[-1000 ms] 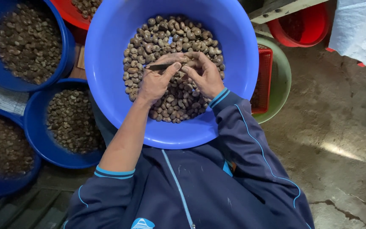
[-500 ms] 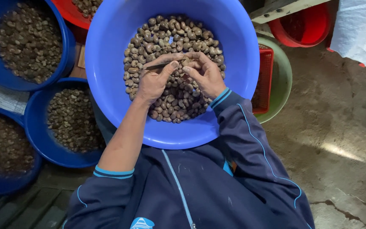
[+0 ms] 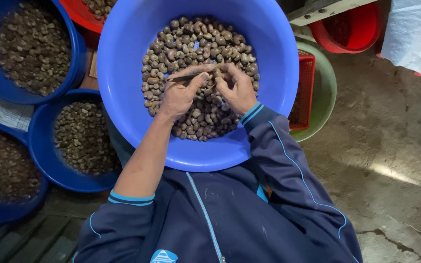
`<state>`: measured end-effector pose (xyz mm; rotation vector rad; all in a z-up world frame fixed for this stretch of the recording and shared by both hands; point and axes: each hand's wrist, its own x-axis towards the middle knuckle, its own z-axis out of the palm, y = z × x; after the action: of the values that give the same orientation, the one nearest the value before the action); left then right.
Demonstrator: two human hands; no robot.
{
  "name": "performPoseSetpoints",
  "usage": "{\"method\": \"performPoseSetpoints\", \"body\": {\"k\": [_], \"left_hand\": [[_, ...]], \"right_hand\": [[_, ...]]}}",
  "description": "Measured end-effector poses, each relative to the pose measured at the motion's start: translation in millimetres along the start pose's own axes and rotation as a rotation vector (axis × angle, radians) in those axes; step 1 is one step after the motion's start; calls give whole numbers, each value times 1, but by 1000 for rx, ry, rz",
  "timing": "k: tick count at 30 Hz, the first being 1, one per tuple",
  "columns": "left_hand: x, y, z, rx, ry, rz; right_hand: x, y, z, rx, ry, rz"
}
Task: The person sits and uses a small knife to peel the outer shells off brown nuts held in a large blue basin. They pick up individual nuts, cut the shells, and remove the pieces, occasionally transferring the processed nuts into a red basket nearby.
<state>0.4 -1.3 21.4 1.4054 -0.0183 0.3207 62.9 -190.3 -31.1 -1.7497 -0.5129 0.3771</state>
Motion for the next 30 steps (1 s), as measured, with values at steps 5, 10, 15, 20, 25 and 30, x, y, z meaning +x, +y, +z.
{"method": "performPoseSetpoints", "body": {"k": [5,10,15,20,25,30], "left_hand": [[1,12,8,21,31,26],[-1,-5,-1,8,63,-9],[-5,-10,-8,124,33,-203],[-9,-19,-10,219,59,-208],[-8,-8,-1,280,56,-295],[-9,-18,-1,307,67,-349]], "right_hand": [[0,-28,4,145,-17,10],[3,-29,-10,235,36,-34],[-24,-70,-55,130,473,-34],[-79,-22,-136,-84,705,-208],[-153,71,-208,-492,635,-28],[-156,50,-195,-789,646,29]]}}
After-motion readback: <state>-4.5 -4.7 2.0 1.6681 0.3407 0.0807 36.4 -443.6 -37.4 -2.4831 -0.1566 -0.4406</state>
